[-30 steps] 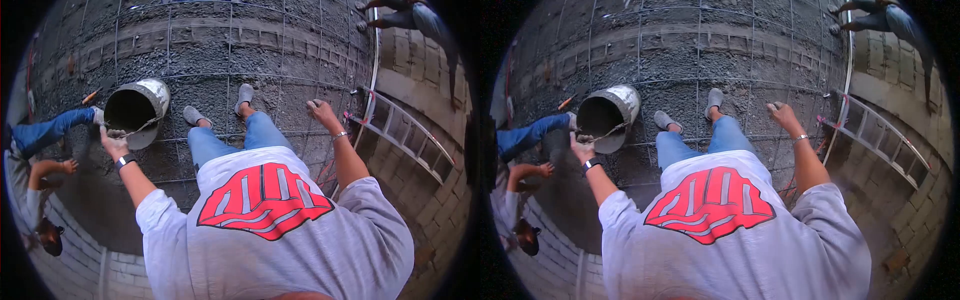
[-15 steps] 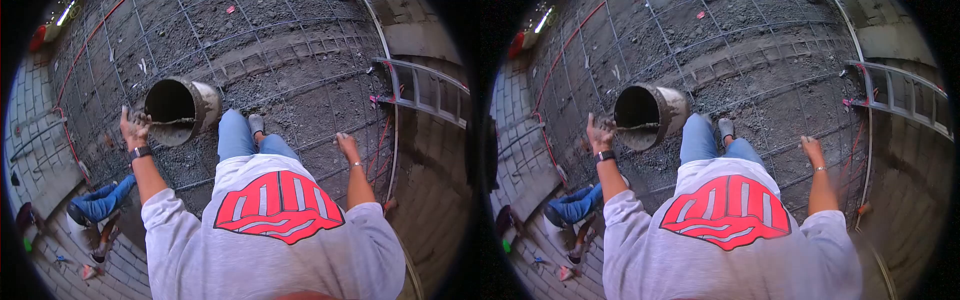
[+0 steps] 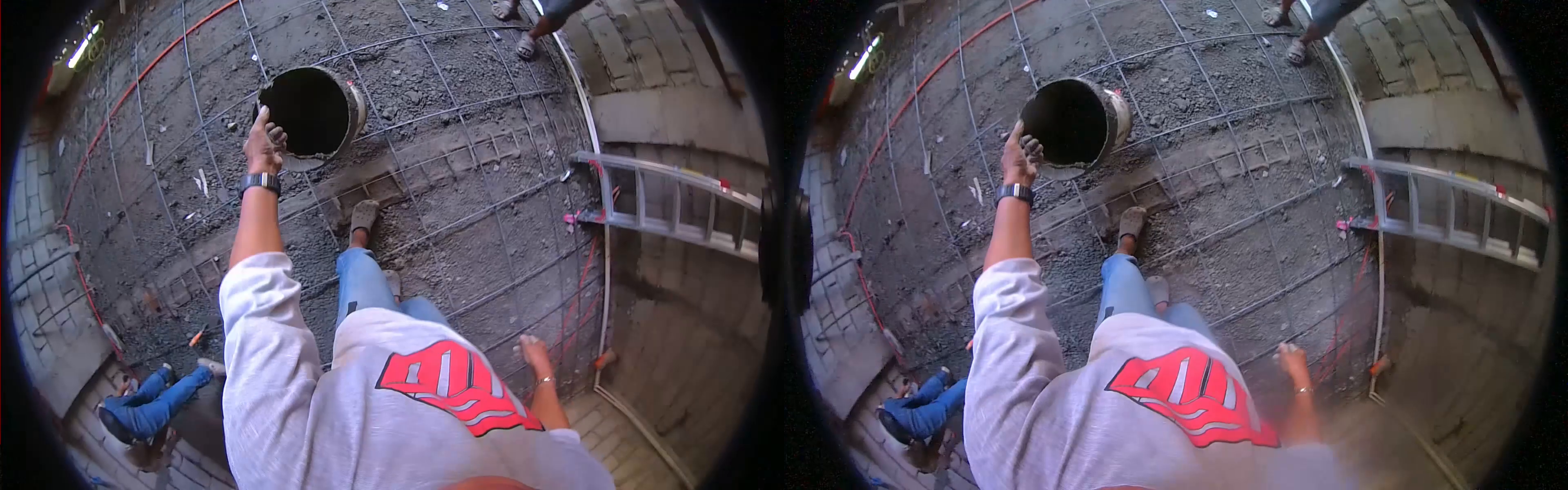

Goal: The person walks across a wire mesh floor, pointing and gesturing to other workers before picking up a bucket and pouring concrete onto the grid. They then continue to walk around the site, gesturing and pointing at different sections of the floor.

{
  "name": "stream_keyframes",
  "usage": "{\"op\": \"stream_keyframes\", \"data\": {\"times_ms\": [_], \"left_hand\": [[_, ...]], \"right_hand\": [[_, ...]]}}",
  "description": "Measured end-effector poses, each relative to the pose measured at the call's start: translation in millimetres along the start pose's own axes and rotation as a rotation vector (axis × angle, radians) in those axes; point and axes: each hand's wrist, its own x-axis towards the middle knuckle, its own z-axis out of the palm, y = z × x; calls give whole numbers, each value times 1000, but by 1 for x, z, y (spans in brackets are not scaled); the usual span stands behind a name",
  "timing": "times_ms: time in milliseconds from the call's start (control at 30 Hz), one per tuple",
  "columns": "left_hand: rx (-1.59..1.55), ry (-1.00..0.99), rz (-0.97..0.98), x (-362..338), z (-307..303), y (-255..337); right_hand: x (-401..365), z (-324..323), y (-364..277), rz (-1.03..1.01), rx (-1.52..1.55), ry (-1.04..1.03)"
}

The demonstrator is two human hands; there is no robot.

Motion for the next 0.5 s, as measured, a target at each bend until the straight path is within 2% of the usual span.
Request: {"op": "stream_keyframes", "data": {"times_ms": [67,133,200,233,267,300,367,400,467,500], "left_hand": [[3,15,-9,52,19,0],[122,95,65,90,40,-2],[265,84,109,130,48,-18],[406,40,192,140,50,-22],[418,45,186,152,57,-23],[459,32,173,154,71,-17],[573,54,179,145,94,-7],[580,41,189,155,94,3],[346,-143,16,180,85,18],[230,-183,65,183,94,23]], "right_hand": [[2,-10,-51,-35,-68,61],[6,-21,-87,-35,-134,104],[20,-28,-120,-99,-50,146],[24,-30,-138,-81,-56,135],[28,-29,-157,-76,105,92],[32,-25,-169,-67,272,43],[43,-12,-165,-112,282,3],[51,-8,-165,-176,283,-3],[45,-5,-164,-122,270,16],[42,-4,-161,-75,238,21]]}}
